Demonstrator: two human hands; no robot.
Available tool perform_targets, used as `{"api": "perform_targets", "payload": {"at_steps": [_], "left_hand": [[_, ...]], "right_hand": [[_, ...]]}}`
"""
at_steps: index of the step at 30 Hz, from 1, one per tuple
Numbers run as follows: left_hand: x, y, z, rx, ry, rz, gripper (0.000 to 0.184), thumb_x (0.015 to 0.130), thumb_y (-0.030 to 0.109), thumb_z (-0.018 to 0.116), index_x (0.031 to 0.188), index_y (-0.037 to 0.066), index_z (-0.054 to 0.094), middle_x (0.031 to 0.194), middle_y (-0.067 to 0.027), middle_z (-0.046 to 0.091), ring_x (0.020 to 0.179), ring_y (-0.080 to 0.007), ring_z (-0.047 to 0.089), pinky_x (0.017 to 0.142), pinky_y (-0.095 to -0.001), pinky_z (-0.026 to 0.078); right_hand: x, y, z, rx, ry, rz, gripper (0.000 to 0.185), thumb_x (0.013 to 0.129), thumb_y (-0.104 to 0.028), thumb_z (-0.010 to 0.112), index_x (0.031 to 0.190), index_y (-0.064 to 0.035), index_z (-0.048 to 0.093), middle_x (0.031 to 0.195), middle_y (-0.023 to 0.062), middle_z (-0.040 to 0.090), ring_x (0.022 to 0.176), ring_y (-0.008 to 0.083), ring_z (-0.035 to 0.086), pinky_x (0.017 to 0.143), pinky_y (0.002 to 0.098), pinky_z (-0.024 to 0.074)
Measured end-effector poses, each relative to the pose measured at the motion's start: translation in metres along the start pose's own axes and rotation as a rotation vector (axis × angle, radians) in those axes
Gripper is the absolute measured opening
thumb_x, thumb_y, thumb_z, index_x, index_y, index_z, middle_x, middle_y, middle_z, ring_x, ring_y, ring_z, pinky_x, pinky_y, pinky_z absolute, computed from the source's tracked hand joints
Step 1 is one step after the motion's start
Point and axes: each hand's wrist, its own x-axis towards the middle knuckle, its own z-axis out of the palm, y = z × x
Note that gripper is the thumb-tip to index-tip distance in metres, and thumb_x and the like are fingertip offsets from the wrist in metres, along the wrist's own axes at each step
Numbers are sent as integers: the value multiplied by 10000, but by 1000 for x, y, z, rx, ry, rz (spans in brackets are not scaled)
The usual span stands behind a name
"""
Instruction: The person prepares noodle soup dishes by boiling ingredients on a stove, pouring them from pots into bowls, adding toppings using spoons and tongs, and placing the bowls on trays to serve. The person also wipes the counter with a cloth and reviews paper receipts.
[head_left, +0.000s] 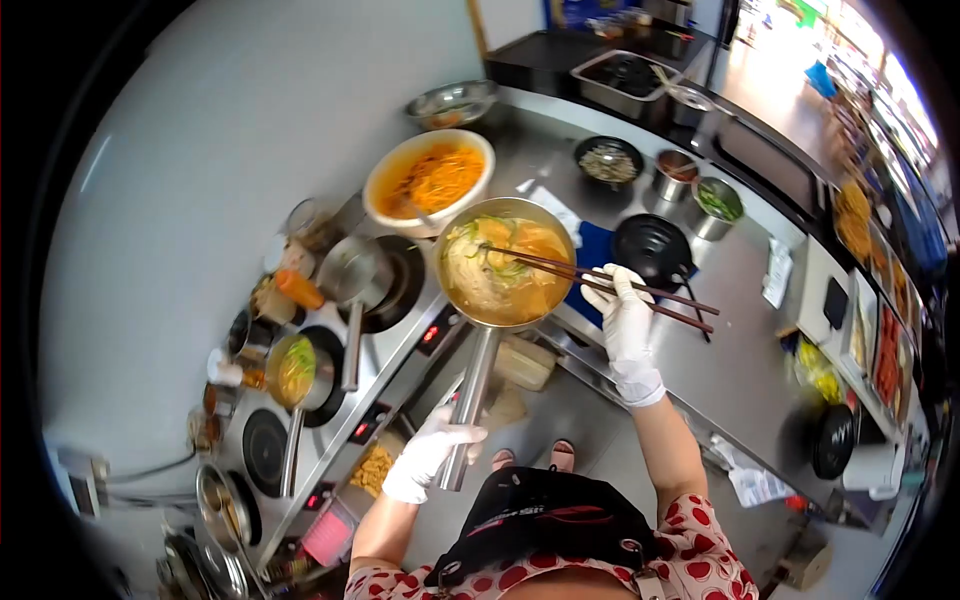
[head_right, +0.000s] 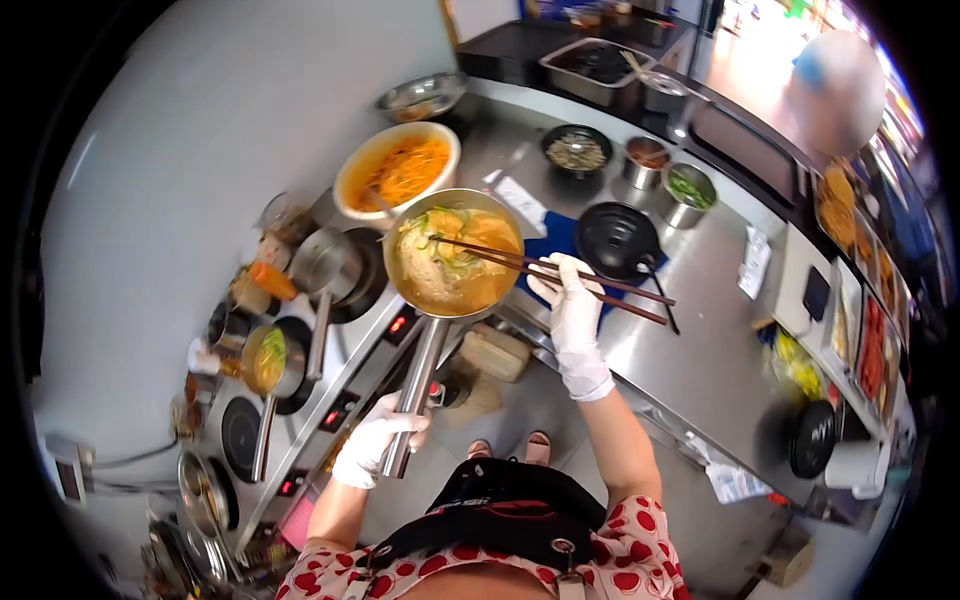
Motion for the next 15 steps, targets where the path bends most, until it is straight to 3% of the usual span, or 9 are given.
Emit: {"api": "perform_targets", "payload": {"at_steps": [6,15], "left_hand": [[62,28,27,145,-161,-52,333,759,49,643,1059,-23,517,710,-48,528,532,-132,509,504,-258,415],[141,75,38,235,-225,-145,271,771,29,636,1016,-3,525,703,-43,523,532,-127,520,486,-260,432]], "right_hand": [[13,-25,-77,126,93,-134,228,969,-229,524,1052,-26,588,1018,157,647,945,285,651,791,413,563],[40,-75,-102,80,203,-319,238,975,-216,510,1054,-1,575,1039,180,641,950,304,654,795,404,577]]}}
